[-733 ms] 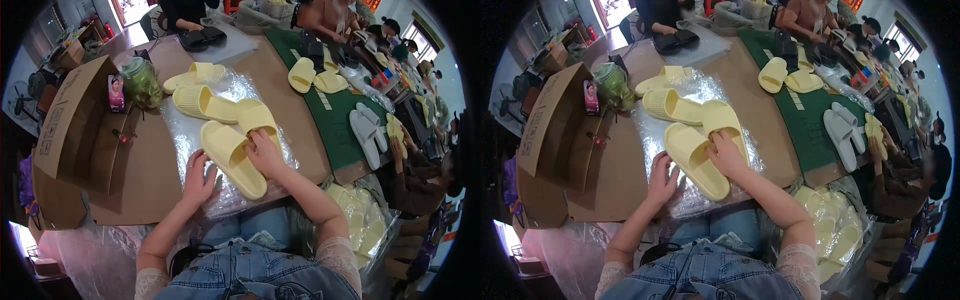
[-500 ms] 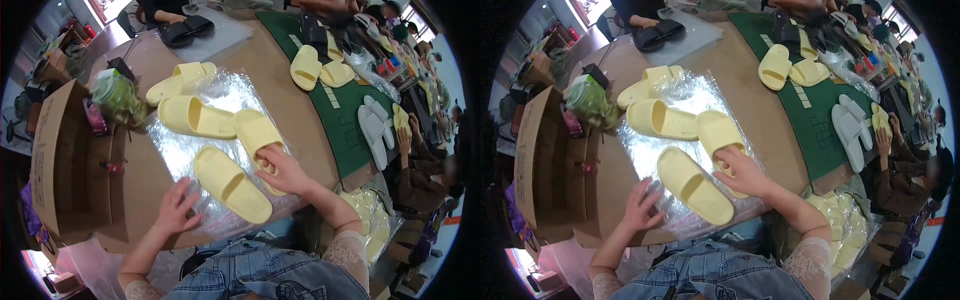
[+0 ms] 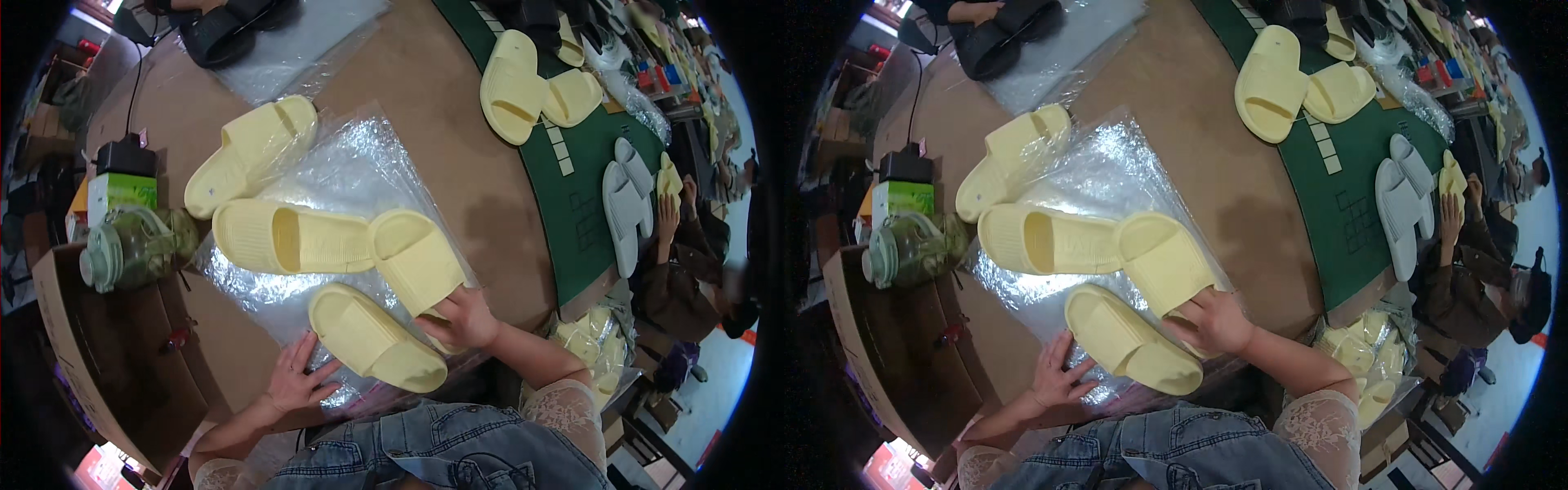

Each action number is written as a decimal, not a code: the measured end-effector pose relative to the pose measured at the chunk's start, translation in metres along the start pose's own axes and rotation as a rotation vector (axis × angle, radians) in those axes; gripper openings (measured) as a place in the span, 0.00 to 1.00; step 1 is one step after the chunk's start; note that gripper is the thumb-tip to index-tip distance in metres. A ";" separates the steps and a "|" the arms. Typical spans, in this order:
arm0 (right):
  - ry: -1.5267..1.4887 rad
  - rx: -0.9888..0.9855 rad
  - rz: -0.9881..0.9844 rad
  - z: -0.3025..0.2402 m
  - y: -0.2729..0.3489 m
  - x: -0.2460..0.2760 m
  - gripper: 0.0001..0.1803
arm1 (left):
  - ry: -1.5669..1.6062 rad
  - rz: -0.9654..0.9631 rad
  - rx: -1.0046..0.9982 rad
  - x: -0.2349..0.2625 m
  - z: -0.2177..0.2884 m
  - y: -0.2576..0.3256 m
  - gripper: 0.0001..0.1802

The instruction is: The person picks up pairs of yellow and white plastic slippers from a table and places them into a large green sack. The person handles the slippers one pair at a time, arranging them inside the sack before moving to the next pair. The process is repeated continuously throughout the clip.

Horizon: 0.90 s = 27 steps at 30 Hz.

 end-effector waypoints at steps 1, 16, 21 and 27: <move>0.000 0.024 0.025 0.000 -0.002 0.001 0.19 | -0.005 -0.013 -0.001 0.001 0.000 -0.001 0.30; -0.016 0.029 0.038 -0.005 -0.006 0.002 0.19 | 0.027 -0.084 -0.018 -0.010 -0.007 0.014 0.28; -0.043 0.024 0.079 -0.005 0.002 -0.004 0.16 | 0.027 -0.012 0.030 -0.009 -0.002 0.009 0.26; 0.041 -0.175 0.384 -0.045 0.036 0.012 0.16 | -0.057 -0.045 0.031 -0.004 0.002 0.000 0.24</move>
Point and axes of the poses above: each hand's wrist, its own y-axis away from the middle knuckle, its own x-axis out of the back of the hand, z = x × y, the point moved 2 cm from there along -y, towards the middle knuckle, and after that the axes turned 4 degrees about -x, right-handed, at the moved point
